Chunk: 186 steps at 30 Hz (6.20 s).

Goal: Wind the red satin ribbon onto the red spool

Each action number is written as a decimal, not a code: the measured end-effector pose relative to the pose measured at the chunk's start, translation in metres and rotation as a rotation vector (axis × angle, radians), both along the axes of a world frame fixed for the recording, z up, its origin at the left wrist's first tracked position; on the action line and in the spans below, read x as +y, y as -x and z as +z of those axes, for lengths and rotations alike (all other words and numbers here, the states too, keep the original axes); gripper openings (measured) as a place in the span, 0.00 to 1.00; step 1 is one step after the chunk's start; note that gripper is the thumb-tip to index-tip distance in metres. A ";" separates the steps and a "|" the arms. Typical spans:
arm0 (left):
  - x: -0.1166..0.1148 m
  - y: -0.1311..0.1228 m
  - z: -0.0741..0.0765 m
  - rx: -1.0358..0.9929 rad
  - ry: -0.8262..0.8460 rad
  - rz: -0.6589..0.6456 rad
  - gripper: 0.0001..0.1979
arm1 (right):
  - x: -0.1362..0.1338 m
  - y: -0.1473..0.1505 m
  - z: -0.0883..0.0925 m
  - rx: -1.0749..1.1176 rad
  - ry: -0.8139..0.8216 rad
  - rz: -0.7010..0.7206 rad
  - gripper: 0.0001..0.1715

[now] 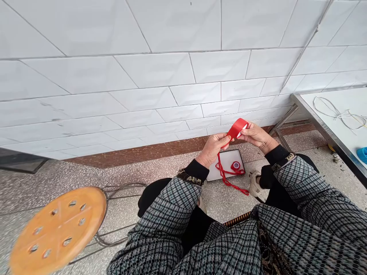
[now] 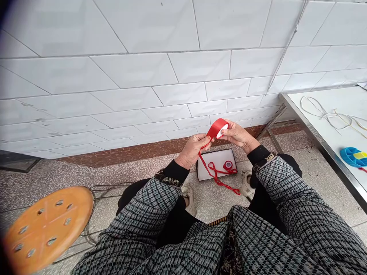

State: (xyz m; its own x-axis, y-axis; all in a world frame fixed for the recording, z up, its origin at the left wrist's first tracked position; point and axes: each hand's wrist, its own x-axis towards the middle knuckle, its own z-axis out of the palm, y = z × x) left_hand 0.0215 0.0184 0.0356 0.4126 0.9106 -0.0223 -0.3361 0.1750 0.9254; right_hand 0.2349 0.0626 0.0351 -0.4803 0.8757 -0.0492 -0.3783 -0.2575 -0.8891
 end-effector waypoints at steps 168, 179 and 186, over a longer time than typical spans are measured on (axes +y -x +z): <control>0.006 0.008 -0.035 0.083 0.025 -0.031 0.24 | 0.003 -0.009 -0.006 -0.956 -0.716 0.044 0.17; -0.003 0.009 -0.027 -0.130 0.213 0.029 0.20 | 0.007 -0.020 -0.008 -1.093 -0.659 -0.065 0.17; -0.009 -0.003 -0.033 -0.287 0.221 0.050 0.30 | 0.006 -0.019 -0.013 -0.988 -0.550 -0.094 0.19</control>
